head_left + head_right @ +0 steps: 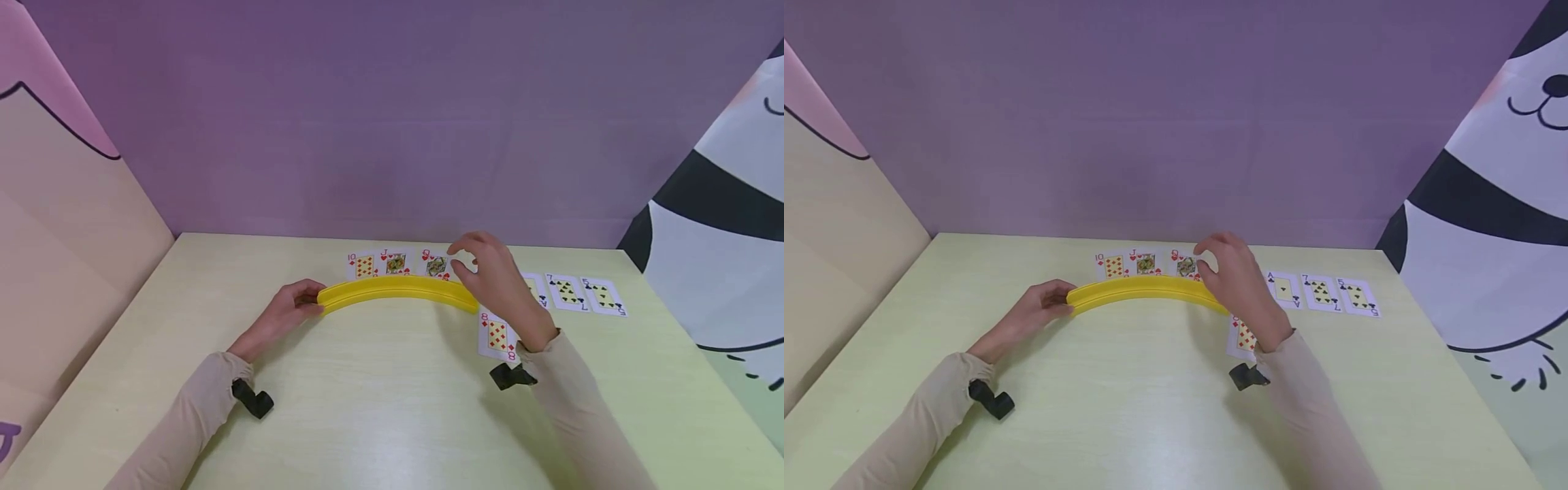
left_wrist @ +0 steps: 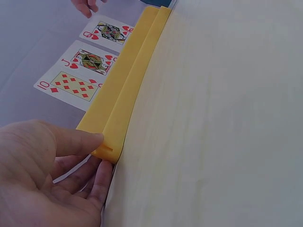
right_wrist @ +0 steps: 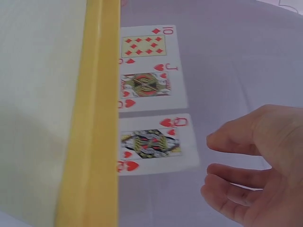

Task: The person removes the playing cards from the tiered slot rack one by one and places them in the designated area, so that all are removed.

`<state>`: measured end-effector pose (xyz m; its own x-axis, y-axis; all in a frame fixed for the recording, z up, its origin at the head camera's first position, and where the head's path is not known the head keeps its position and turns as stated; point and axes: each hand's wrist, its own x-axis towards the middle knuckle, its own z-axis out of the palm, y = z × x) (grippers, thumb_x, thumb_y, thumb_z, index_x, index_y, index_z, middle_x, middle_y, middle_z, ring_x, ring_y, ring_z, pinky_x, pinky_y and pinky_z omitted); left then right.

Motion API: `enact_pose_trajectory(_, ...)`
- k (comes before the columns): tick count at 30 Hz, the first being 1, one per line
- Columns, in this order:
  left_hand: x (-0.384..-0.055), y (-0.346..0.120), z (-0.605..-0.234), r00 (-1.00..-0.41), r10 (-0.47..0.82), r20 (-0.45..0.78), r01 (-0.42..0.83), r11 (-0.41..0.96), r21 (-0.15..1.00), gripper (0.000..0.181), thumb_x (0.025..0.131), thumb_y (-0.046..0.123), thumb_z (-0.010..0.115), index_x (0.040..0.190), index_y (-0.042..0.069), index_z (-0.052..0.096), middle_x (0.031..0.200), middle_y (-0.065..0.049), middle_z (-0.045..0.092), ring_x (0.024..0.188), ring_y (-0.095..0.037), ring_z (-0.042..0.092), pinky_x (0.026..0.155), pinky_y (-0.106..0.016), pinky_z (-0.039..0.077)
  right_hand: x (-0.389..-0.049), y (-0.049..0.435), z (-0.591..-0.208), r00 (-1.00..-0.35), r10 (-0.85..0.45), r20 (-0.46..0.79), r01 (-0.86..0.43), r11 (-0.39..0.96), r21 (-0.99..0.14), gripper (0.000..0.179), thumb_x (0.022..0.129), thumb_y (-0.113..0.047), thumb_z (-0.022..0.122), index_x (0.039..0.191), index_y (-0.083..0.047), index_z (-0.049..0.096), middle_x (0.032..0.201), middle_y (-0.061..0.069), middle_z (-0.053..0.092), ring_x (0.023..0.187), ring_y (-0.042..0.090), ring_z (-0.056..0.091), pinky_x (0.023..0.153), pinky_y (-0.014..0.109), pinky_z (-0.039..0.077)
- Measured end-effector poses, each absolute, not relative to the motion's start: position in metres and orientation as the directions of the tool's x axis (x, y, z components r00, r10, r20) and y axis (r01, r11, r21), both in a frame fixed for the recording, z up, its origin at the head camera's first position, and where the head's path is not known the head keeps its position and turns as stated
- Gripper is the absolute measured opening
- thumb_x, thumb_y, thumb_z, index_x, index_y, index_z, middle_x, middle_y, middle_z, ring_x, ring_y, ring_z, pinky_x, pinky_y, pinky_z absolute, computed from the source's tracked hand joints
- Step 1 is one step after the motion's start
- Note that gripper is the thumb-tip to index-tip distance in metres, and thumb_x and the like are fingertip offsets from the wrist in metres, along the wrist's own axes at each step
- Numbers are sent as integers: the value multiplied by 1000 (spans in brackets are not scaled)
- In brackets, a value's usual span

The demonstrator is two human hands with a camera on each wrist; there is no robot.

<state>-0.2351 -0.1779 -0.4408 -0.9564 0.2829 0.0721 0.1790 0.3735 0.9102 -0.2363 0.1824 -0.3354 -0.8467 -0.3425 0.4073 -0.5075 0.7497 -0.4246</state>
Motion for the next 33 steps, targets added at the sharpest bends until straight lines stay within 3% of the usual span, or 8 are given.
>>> enact_pose_trajectory(7,-236,-177,-441,-956,282,79,187,381,906,34,93,-3,63,127,-4,59,120,-21,62,105,-31,60,86,-24,51,-239,179,-343,-858,-345,381,-496,749,-439,16,93,-6,64,107,-1,71,124,18,60,123,39,46,102,54,40)
enact_pose_trajectory(16,-235,-177,-438,-955,281,92,197,372,907,34,93,-3,63,127,-6,59,120,-23,62,105,-32,60,85,-24,51,-247,178,-352,-884,-350,310,-462,759,-459,19,94,-5,63,111,0,71,121,16,67,112,35,56,91,49,50)
enact_pose_trajectory(24,-233,-175,-435,-958,277,76,184,388,903,33,93,-5,62,126,-8,59,120,-25,62,107,-35,59,90,-35,51,-246,179,-357,-877,-358,320,-474,751,-459,18,97,-4,59,108,2,72,119,17,68,101,32,64,85,48,55)
enact_pose_trajectory(33,-234,-176,-438,-961,267,64,173,406,898,33,93,-2,64,126,-4,60,120,-20,63,105,-31,60,86,-26,52,-247,178,-358,-879,-355,319,-471,754,-459,17,97,-4,59,106,0,73,115,15,69,98,31,63,85,48,55)
